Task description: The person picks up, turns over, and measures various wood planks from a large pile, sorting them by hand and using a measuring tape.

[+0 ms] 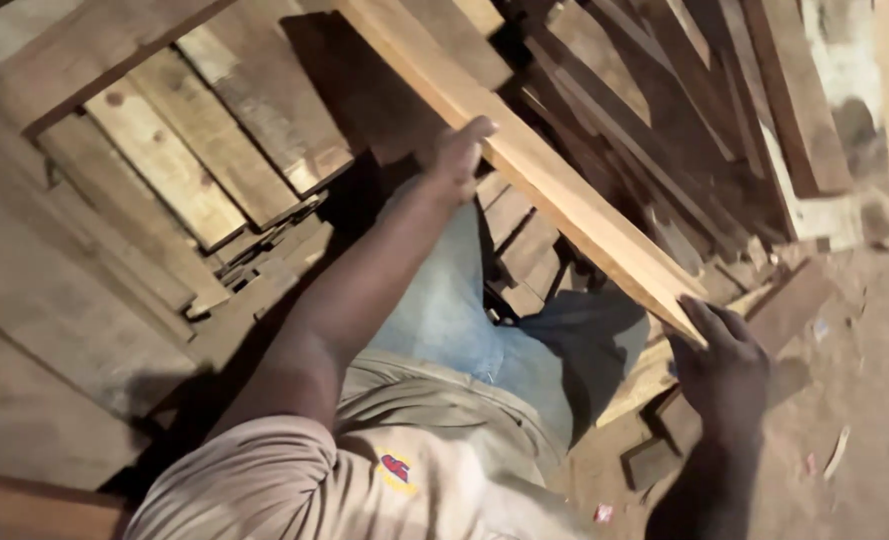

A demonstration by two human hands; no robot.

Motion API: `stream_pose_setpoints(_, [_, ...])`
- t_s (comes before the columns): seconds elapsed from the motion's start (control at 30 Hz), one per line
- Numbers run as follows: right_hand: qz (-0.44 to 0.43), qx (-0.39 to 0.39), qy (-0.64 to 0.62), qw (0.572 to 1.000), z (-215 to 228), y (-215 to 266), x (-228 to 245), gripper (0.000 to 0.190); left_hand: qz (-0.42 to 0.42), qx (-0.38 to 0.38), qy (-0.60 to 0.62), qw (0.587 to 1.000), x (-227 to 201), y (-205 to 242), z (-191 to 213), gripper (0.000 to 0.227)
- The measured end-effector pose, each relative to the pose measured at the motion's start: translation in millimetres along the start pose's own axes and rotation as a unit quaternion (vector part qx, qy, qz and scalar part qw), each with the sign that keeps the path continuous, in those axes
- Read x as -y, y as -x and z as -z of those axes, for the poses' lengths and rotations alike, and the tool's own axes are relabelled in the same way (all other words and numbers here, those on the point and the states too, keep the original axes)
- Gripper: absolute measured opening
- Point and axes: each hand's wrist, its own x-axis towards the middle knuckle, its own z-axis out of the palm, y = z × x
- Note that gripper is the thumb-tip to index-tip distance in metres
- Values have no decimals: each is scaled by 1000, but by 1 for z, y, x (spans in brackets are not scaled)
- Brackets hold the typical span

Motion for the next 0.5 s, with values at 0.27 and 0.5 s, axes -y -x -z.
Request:
stream_pose_setpoints(0.27, [-45,-126,-50,990,-13,62,45,48,-57,169,138,974,-26,60,2,52])
stream_pose_setpoints(0.5, [-58,-317,-78,944,0,117,49,53,-34,291,144,945,-57,141,-77,48])
